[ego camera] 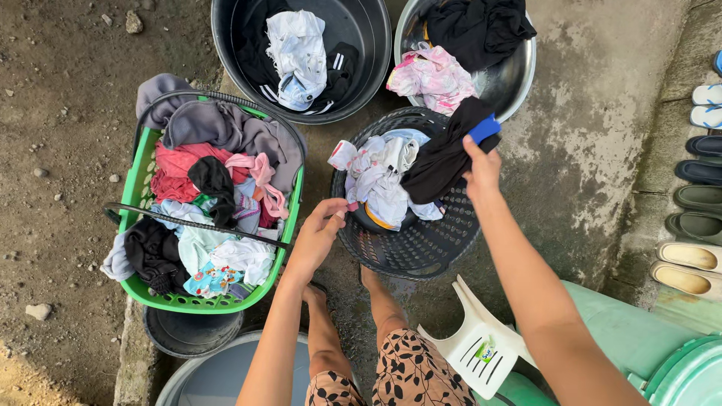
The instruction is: The person sorts items of clothing from a large pile into different plastic baskets and basins by hand.
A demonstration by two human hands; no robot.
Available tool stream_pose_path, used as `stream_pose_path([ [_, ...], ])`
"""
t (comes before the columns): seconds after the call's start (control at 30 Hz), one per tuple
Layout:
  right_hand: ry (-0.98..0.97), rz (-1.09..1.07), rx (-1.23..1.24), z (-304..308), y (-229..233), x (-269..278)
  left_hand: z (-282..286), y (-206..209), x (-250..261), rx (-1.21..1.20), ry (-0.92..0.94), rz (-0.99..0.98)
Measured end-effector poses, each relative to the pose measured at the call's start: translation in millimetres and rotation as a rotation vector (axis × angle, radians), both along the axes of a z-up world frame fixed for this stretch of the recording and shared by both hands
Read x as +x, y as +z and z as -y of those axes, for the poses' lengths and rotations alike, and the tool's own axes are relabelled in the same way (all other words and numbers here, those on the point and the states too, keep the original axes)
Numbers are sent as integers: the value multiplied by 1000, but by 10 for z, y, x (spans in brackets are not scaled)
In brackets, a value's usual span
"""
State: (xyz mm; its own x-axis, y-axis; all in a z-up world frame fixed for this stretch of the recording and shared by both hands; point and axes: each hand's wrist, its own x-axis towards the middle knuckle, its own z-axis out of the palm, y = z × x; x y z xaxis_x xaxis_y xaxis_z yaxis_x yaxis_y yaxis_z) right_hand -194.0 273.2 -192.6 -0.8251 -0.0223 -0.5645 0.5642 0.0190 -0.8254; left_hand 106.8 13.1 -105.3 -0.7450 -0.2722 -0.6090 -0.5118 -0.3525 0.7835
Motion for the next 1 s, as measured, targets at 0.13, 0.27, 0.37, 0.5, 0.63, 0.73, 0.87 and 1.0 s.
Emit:
stream_pose_path([
  [0.13,186,-425,177,-100,-64,-877,-50,-128,-42,-67,49,-55],
  [0.27,397,-731,278,234,-99,-1044,-110,-144,47,-139,330,-93],
  [0.37,560,-663,281,712,-19,-445,-27,-150,292,-319,714,-111],
  [0.5,934,-334,-169,1482,154,1427,232,-393,917,-474,1091,-60],
  [0.63,1391,-212,-181,2084,494,3043,557,-717,1630,-494,1129,213],
  [0.73,1375,-750,-128,2466,325,3605,784,-970,2074,-494,1024,359],
  [0.87,1314,-1033,278,2677,-522,3915,926,-1272,2512,-798,695,330],
  [1.0,1286,-338,450,2504,-1229,3871,945,-1365,2606,-970,311,370],
])
